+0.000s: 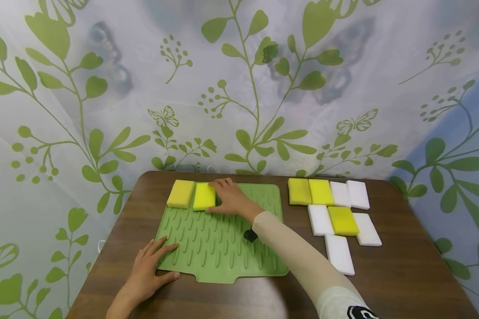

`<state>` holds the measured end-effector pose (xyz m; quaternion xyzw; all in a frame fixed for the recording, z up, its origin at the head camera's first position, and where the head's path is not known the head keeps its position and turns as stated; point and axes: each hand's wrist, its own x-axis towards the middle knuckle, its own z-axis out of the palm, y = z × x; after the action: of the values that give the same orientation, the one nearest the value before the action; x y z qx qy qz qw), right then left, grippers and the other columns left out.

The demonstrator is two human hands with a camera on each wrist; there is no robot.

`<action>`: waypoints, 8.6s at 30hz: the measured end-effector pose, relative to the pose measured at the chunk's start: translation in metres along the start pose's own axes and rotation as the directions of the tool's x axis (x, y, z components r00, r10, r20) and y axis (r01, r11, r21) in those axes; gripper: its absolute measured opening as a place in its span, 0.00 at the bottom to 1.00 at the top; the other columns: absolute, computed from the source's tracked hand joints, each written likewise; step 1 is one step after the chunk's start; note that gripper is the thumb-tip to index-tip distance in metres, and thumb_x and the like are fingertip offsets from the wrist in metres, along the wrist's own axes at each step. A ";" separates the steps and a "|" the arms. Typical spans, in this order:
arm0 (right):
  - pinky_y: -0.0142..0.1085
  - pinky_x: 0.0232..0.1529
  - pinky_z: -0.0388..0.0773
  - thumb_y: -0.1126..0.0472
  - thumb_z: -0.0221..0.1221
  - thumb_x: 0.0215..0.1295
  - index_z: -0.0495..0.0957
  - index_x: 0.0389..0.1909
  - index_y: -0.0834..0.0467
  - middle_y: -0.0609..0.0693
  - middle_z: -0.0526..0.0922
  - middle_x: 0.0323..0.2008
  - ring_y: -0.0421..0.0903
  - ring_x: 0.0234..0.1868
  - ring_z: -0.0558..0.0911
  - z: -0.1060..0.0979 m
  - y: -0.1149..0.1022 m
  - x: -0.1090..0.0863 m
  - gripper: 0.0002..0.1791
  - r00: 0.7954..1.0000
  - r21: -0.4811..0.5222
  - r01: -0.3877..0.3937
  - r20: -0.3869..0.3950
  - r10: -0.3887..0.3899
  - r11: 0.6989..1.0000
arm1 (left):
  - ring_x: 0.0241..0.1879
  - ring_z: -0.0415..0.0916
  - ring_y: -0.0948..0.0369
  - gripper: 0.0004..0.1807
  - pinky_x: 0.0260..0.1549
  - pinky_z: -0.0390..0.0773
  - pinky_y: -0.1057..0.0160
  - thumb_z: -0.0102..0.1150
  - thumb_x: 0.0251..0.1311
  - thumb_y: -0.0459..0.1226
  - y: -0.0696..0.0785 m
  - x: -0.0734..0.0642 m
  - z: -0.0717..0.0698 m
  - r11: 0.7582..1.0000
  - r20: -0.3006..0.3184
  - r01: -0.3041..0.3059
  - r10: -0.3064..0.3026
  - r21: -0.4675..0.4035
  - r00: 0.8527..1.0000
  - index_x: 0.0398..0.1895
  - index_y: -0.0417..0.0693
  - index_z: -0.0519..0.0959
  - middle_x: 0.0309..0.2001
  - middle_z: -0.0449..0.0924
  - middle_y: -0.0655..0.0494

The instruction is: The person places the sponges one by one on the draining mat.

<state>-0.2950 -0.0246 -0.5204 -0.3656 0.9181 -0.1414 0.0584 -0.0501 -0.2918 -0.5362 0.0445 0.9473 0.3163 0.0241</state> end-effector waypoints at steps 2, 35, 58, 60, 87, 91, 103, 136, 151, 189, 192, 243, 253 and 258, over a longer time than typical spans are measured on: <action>0.52 0.82 0.65 0.27 0.63 0.69 0.57 0.85 0.47 0.51 0.63 0.83 0.55 0.80 0.64 0.001 0.001 0.000 0.52 1.000 -0.003 0.000 0.003 0.000 1.000 | 0.81 0.50 0.24 0.42 0.69 0.47 0.13 0.82 0.54 0.52 0.001 0.000 0.000 1.000 0.001 0.001 -0.001 -0.001 1.000 0.74 0.60 0.78 0.83 0.62 0.38; 0.60 0.82 0.64 0.29 0.71 0.64 0.54 0.87 0.48 0.53 0.61 0.83 0.60 0.82 0.61 -0.012 0.026 -0.039 0.59 0.998 0.056 0.024 -0.065 -0.021 0.998 | 0.81 0.50 0.24 0.43 0.68 0.48 0.13 0.82 0.53 0.53 0.001 -0.002 0.000 1.000 -0.005 -0.011 0.011 -0.002 1.000 0.74 0.59 0.78 0.82 0.62 0.37; 0.66 0.76 0.68 0.36 0.75 0.62 0.66 0.82 0.51 0.56 0.70 0.78 0.61 0.78 0.66 -0.028 0.058 -0.187 0.52 0.991 0.104 0.046 -0.134 -0.031 0.993 | 0.81 0.49 0.23 0.43 0.67 0.47 0.13 0.82 0.53 0.54 -0.001 -0.003 0.003 1.000 0.015 0.004 -0.004 0.004 1.000 0.74 0.60 0.78 0.82 0.62 0.36; 0.66 0.74 0.70 0.37 0.77 0.61 0.67 0.81 0.51 0.56 0.71 0.77 0.60 0.78 0.67 -0.029 0.059 -0.204 0.52 0.989 0.103 0.032 -0.148 -0.017 0.994 | 0.81 0.49 0.23 0.43 0.68 0.48 0.13 0.82 0.53 0.54 -0.001 -0.002 0.004 1.000 0.012 -0.002 0.002 0.004 1.000 0.74 0.59 0.78 0.82 0.62 0.36; 0.67 0.62 0.60 0.36 0.84 0.46 0.71 0.77 0.49 0.58 0.71 0.73 0.67 0.69 0.66 -0.034 0.101 -0.371 0.57 0.910 0.177 -0.269 -0.274 0.310 0.947 | 0.80 0.49 0.22 0.43 0.67 0.48 0.12 0.83 0.53 0.53 0.001 0.000 0.003 1.000 0.004 -0.019 0.019 0.004 1.000 0.74 0.58 0.78 0.82 0.62 0.34; 0.68 0.61 0.64 0.37 0.84 0.47 0.69 0.78 0.50 0.59 0.71 0.74 0.67 0.70 0.67 -0.030 0.105 -0.379 0.58 0.911 0.190 -0.289 -0.246 0.331 0.938 | 0.80 0.49 0.22 0.43 0.67 0.48 0.12 0.82 0.53 0.54 0.000 0.000 0.004 1.000 0.006 -0.020 0.020 0.009 1.000 0.74 0.58 0.78 0.82 0.62 0.34; 0.74 0.59 0.69 0.40 0.83 0.51 0.65 0.80 0.51 0.63 0.63 0.79 0.71 0.74 0.61 -0.023 0.108 -0.385 0.58 0.890 0.246 -0.350 -0.213 0.403 0.904 | 0.80 0.49 0.22 0.43 0.67 0.48 0.13 0.82 0.53 0.53 0.003 -0.001 0.002 1.000 0.003 -0.019 0.018 0.015 1.000 0.74 0.57 0.79 0.82 0.62 0.33; 0.68 0.60 0.77 0.32 0.79 0.54 0.68 0.79 0.43 0.53 0.71 0.74 0.56 0.72 0.66 -0.017 0.087 -0.352 0.53 0.911 0.200 -0.296 -0.233 0.339 0.934 | 0.80 0.49 0.22 0.43 0.67 0.47 0.12 0.82 0.53 0.53 -0.001 -0.002 0.001 1.000 -0.001 -0.022 0.022 -0.005 1.000 0.73 0.59 0.78 0.82 0.62 0.35; 0.66 0.61 0.77 0.34 0.78 0.56 0.67 0.80 0.42 0.50 0.71 0.75 0.56 0.72 0.67 -0.018 0.085 -0.312 0.53 0.933 0.215 -0.205 -0.254 0.257 0.955 | 0.80 0.51 0.24 0.43 0.67 0.48 0.13 0.83 0.53 0.54 0.000 -0.004 0.000 1.000 -0.008 -0.023 0.023 0.013 1.000 0.74 0.60 0.78 0.82 0.62 0.36; 0.65 0.68 0.74 0.38 0.76 0.62 0.67 0.81 0.47 0.55 0.68 0.77 0.59 0.75 0.66 -0.024 0.077 -0.173 0.50 0.977 0.286 -0.052 -0.184 0.108 0.957 | 0.80 0.52 0.23 0.43 0.66 0.50 0.12 0.83 0.52 0.54 0.003 -0.002 -0.001 1.000 -0.005 -0.009 0.009 0.014 1.000 0.73 0.60 0.79 0.81 0.64 0.36; 0.63 0.70 0.73 0.36 0.76 0.62 0.66 0.81 0.46 0.52 0.67 0.78 0.57 0.75 0.66 -0.022 0.076 -0.162 0.51 0.981 0.299 -0.062 -0.156 0.113 0.952 | 0.80 0.52 0.23 0.43 0.67 0.50 0.12 0.83 0.52 0.54 0.004 -0.003 0.000 1.000 -0.005 -0.008 0.008 0.016 1.000 0.73 0.60 0.79 0.81 0.64 0.37; 0.60 0.72 0.72 0.37 0.72 0.67 0.61 0.84 0.49 0.56 0.59 0.83 0.60 0.77 0.63 -0.002 0.044 -0.063 0.50 0.996 0.217 -0.074 -0.036 0.084 0.973 | 0.81 0.51 0.24 0.43 0.69 0.47 0.13 0.83 0.52 0.53 0.006 -0.002 0.003 1.000 -0.007 -0.002 0.002 -0.005 1.000 0.73 0.60 0.79 0.82 0.63 0.38; 0.66 0.76 0.68 0.38 0.75 0.64 0.58 0.85 0.51 0.58 0.54 0.85 0.64 0.82 0.57 -0.008 0.044 -0.073 0.56 0.997 0.275 -0.054 -0.040 0.067 0.960 | 0.80 0.52 0.24 0.43 0.68 0.48 0.13 0.83 0.52 0.54 0.002 -0.003 0.002 1.000 -0.017 -0.006 0.006 0.002 1.000 0.73 0.60 0.79 0.82 0.63 0.38; 0.67 0.76 0.68 0.39 0.75 0.65 0.59 0.85 0.52 0.58 0.56 0.84 0.65 0.82 0.57 -0.011 0.055 -0.084 0.54 0.995 0.272 -0.061 -0.062 0.081 0.960 | 0.80 0.52 0.24 0.42 0.68 0.48 0.13 0.82 0.53 0.54 0.001 -0.002 0.003 1.000 -0.023 -0.016 0.016 -0.001 1.000 0.73 0.59 0.79 0.82 0.63 0.38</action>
<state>-0.2725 0.0737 -0.5265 -0.3156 0.9044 -0.2759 0.0793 -0.0481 -0.2896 -0.5376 0.0486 0.9470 0.3174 0.0108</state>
